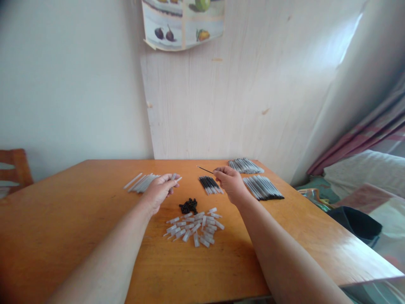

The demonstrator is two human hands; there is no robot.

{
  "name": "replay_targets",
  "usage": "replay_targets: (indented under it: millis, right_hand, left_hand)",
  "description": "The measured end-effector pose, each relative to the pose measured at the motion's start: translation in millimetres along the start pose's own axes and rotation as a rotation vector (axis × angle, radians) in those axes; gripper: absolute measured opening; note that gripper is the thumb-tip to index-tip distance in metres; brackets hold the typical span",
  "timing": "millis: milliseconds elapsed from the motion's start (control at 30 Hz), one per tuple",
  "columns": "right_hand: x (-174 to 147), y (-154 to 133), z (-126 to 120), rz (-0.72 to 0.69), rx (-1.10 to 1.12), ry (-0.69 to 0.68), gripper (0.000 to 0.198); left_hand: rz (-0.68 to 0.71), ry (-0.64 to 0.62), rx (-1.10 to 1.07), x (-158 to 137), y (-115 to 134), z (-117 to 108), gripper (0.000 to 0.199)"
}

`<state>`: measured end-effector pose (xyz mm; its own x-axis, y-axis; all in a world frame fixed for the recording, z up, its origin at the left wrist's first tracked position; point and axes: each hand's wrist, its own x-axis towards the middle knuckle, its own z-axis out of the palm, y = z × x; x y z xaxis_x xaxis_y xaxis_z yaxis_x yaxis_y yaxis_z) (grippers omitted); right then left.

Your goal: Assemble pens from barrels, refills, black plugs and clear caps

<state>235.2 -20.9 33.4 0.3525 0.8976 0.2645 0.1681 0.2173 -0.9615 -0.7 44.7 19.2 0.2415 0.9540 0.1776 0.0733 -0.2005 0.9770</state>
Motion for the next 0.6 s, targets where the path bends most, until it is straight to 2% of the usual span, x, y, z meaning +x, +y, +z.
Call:
replay_targets:
  millis: [100, 200, 333, 600]
  right_hand:
    - [-4.1, -8.1, -1.7, 0.016, 0.252, -0.113, 0.02]
    - [-7.3, -12.4, -2.3, 0.043, 0.39, -0.2, 0.017]
    - [-9.4, -14.6, -4.3, 0.108, 0.443, -0.291, 0.018]
    - [-8.8, -11.6, -7.4, 0.161, 0.455, -0.378, 0.021]
  left_hand:
    - [0.068, -0.057, 0.15, -1.6, 0.3, 1.4, 0.032]
    - [0.171, -0.114, 0.305, -1.0, -3.2, 2.3, 0.028]
    - [0.25, -0.164, 0.394, 2.4, -10.4, 2.9, 0.026]
    - [0.286, -0.197, 0.472, 4.3, -14.5, 3.8, 0.025]
